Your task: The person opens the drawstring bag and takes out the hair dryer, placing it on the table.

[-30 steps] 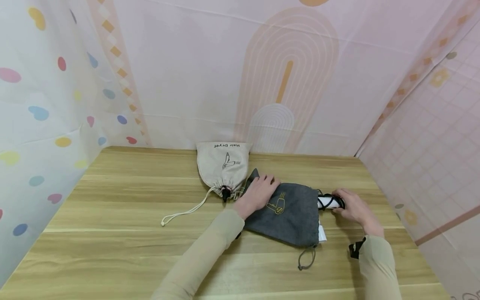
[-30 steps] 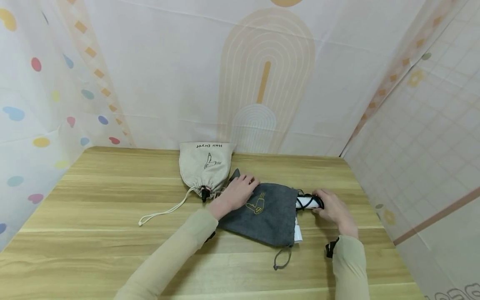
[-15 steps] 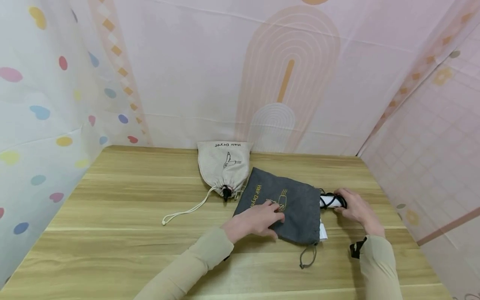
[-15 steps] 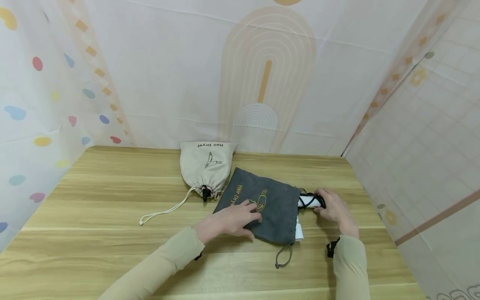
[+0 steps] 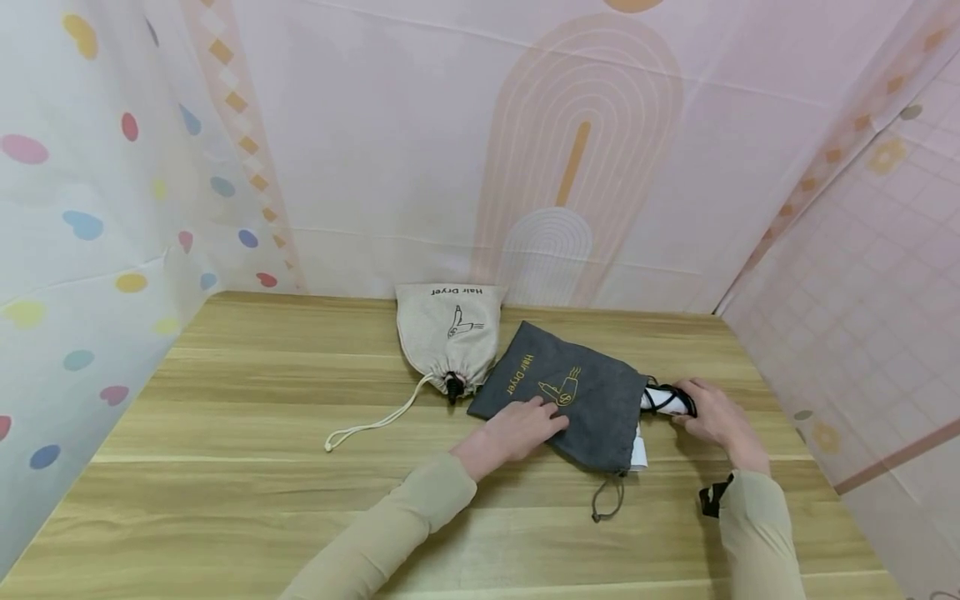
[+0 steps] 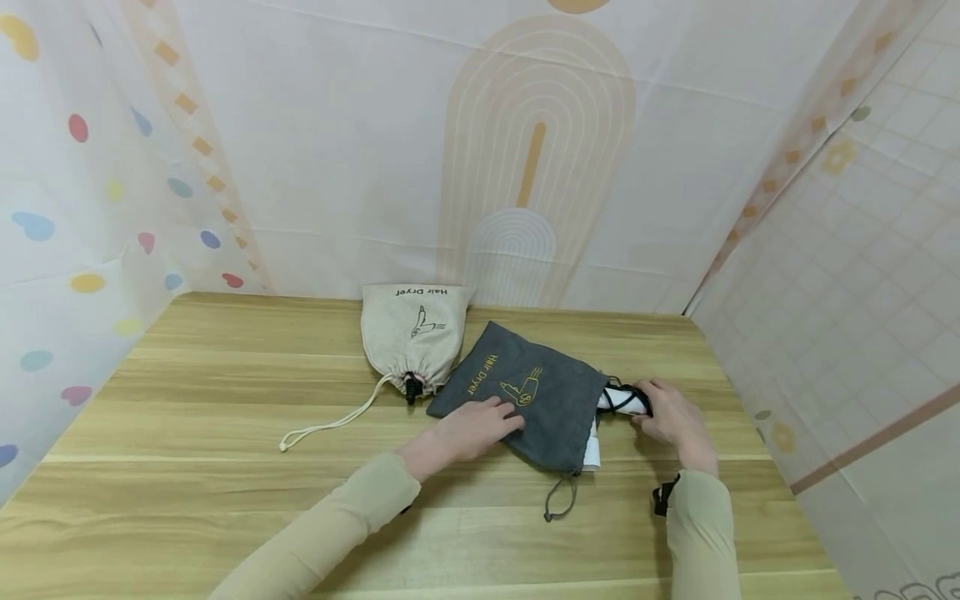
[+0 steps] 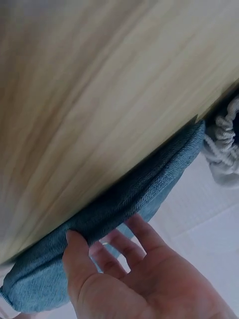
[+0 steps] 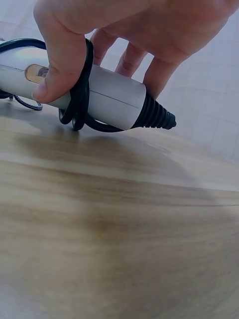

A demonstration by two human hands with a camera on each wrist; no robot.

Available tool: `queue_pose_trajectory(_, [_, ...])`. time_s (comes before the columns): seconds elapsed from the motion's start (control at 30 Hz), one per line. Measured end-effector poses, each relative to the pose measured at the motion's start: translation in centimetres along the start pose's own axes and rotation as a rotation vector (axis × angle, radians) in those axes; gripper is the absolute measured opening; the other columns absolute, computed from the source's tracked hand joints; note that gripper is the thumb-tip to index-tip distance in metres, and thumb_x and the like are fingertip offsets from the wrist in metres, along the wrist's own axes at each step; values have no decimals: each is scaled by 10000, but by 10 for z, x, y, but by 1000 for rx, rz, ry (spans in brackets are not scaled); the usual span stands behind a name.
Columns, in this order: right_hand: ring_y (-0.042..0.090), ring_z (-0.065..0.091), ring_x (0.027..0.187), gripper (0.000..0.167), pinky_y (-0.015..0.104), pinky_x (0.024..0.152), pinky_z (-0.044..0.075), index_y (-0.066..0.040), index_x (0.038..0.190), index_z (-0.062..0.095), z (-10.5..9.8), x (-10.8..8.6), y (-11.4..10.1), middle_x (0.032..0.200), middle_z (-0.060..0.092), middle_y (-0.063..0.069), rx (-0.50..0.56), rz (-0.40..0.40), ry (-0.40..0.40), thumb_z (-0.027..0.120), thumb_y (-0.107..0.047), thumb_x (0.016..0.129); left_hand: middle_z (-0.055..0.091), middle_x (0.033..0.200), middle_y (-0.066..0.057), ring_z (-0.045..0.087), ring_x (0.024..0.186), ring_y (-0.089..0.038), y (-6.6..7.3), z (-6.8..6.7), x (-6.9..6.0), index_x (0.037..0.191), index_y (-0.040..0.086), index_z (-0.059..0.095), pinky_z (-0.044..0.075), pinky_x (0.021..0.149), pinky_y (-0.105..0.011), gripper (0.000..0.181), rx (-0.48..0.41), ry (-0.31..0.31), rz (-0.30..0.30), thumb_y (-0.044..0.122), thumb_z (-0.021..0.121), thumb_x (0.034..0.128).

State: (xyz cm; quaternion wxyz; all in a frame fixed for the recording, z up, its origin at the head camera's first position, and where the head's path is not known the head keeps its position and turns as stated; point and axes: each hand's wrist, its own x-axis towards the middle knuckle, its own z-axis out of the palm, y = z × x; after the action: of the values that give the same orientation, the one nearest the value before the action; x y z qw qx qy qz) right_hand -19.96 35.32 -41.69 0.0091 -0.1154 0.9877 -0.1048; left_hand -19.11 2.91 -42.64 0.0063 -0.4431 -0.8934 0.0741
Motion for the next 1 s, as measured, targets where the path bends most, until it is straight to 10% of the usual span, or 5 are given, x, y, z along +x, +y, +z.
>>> queue_pose_trajectory(0.37, [535,514,1115,521,648,828,447,27,1301,502,0,-3,3,1294,508,297,-18,-7,-18,664,-143,835,623,1221,39,590,1069,-173,-18,7,-1,1202,273,582,533,826,-280,296,-34,55,11,112,503,966])
queue_pose_trajectory(1.0, [471,580,1021,476,581,774,484,31,1238,544,-3,-5,8,1224,558,271,-1,-39,5,692,-144,820,641,1209,96,594,1056,-179,-39,10,0,1138,309,621,549,752,-318,311,-104,120,9,106,617,902])
